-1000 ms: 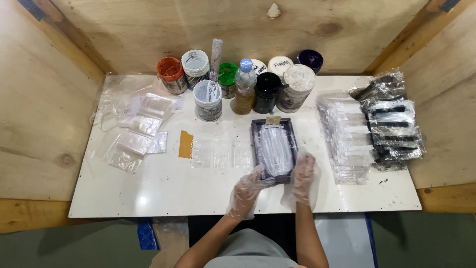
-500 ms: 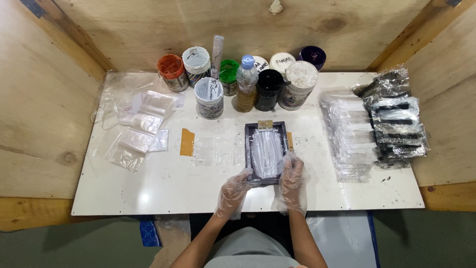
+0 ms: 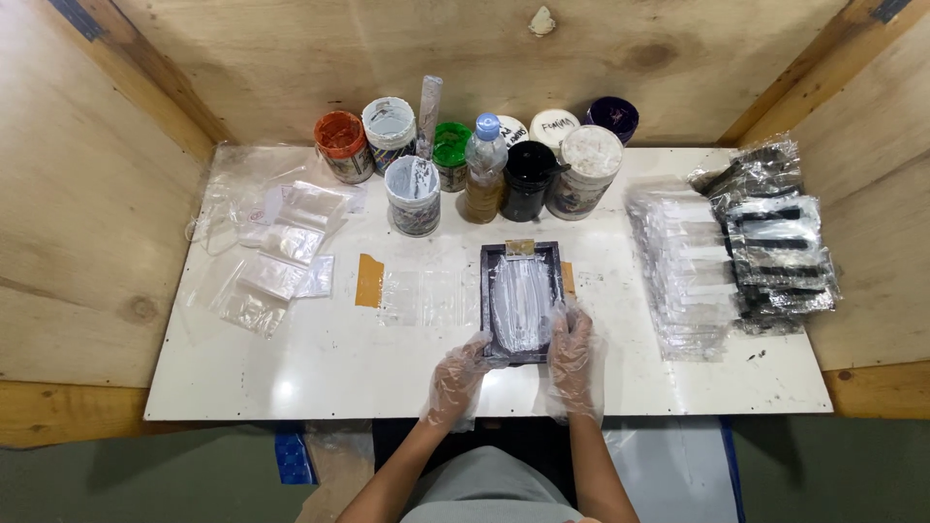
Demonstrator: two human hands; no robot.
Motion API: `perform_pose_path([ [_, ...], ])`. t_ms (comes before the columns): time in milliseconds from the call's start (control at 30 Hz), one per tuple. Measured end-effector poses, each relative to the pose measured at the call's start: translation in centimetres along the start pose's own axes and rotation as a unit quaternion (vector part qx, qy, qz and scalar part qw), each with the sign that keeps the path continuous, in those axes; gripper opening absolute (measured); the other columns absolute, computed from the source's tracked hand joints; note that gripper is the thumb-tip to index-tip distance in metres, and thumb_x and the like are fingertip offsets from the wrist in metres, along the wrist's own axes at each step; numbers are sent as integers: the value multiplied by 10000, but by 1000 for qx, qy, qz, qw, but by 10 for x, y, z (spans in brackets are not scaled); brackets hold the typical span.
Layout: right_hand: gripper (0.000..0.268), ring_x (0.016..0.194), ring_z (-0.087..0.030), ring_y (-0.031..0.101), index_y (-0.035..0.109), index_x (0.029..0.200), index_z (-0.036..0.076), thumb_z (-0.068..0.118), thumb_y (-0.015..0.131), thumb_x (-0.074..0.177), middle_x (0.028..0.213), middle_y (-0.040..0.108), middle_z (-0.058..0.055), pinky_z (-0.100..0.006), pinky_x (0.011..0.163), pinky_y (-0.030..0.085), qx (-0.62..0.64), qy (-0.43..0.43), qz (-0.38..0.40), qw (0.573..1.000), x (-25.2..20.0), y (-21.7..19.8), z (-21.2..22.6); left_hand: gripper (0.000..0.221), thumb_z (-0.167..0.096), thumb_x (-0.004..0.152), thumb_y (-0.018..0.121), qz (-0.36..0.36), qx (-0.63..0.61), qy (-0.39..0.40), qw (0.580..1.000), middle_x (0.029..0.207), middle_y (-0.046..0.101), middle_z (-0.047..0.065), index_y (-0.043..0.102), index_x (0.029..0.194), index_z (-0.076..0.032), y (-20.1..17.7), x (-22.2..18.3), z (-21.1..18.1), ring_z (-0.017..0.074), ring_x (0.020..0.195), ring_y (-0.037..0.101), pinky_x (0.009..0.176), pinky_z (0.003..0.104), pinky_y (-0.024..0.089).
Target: A person puts on disposable gloves, arranges several small white strips into a black rectangular tray, and then uses a small spatula to spread a white paste or ink over the strips.
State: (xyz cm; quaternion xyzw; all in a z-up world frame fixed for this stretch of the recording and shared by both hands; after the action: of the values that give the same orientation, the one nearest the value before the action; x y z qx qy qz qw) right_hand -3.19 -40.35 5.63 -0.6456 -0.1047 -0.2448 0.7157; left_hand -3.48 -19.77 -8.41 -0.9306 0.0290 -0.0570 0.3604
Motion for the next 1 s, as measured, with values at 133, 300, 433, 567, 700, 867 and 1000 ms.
perform_pose_path([
  [133, 344, 1065, -324, 711, 587, 1275, 128, 302, 643, 984, 1122, 742, -128, -443, 884, 571, 327, 197, 63, 922, 4, 2, -15, 359, -466, 877, 699, 43, -34, -73, 996, 915, 744, 109, 733, 1192, -295, 21, 1, 26, 386, 887, 725, 759, 476, 586],
  [300, 431, 1199, -334, 656, 517, 1383, 161, 342, 599, 1001, 1247, 708, -126, -478, 1008, 524, 388, 251, 117, 879, 21, -37, 7, 375, -440, 887, 683, 40, -2, -46, 998, 923, 744, 130, 715, 1215, -261, 6, -1, 11, 396, 910, 716, 811, 498, 576],
  [433, 435, 1284, -369, 584, 427, 1453, 128, 291, 497, 1056, 1378, 607, -188, -479, 1083, 470, 409, 187, 72, 890, 31, -37, -18, 354, -456, 842, 660, -31, 115, -149, 982, 914, 766, -9, 761, 1142, -297, -40, 0, -88, 167, 867, 725, 757, 281, 538],
  [567, 389, 1210, -301, 619, 457, 1431, 113, 215, 485, 1057, 1348, 601, -154, -391, 1015, 509, 303, 24, -43, 952, 47, -61, -19, 528, -555, 761, 781, 52, -117, -176, 976, 989, 799, 72, 768, 1184, -239, -112, 5, -122, 336, 971, 747, 816, 445, 598],
  [700, 323, 1063, -230, 696, 566, 1345, 105, 145, 547, 1024, 1251, 649, -100, -300, 895, 579, 133, -142, -154, 969, 75, -99, 20, 597, -504, 759, 799, 40, -147, -145, 978, 1077, 746, 110, 680, 1254, -192, -135, 18, -106, 354, 1038, 705, 863, 452, 579],
  [867, 307, 1013, -163, 750, 690, 1226, 247, 421, 677, 973, 1125, 768, 18, -259, 818, 598, 411, -22, 19, 911, 113, -145, 85, 889, -352, 752, 855, 8, -233, -57, 971, 1339, 589, 226, 417, 1464, -48, -154, 33, -91, 407, 1238, 580, 1006, 473, 522],
  [1000, 358, 1057, -199, 731, 669, 1254, 209, 441, 662, 982, 1149, 754, -26, -296, 874, 576, 419, -68, 71, 903, 126, -83, 116, 1058, -276, 748, 883, -17, -271, -13, 962, 1470, 510, 284, 286, 1569, 25, -156, 50, -73, 434, 1338, 518, 1078, 483, 494],
])
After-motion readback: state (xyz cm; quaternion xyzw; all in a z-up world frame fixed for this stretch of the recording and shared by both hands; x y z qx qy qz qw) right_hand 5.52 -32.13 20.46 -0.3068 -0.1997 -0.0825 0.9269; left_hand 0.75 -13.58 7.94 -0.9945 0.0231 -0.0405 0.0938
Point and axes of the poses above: each hand's wrist, its own x-axis towards the middle knuckle, its own y-axis out of the palm, z = x × y, the point moved 5 cm from there along x, towards the middle knuckle
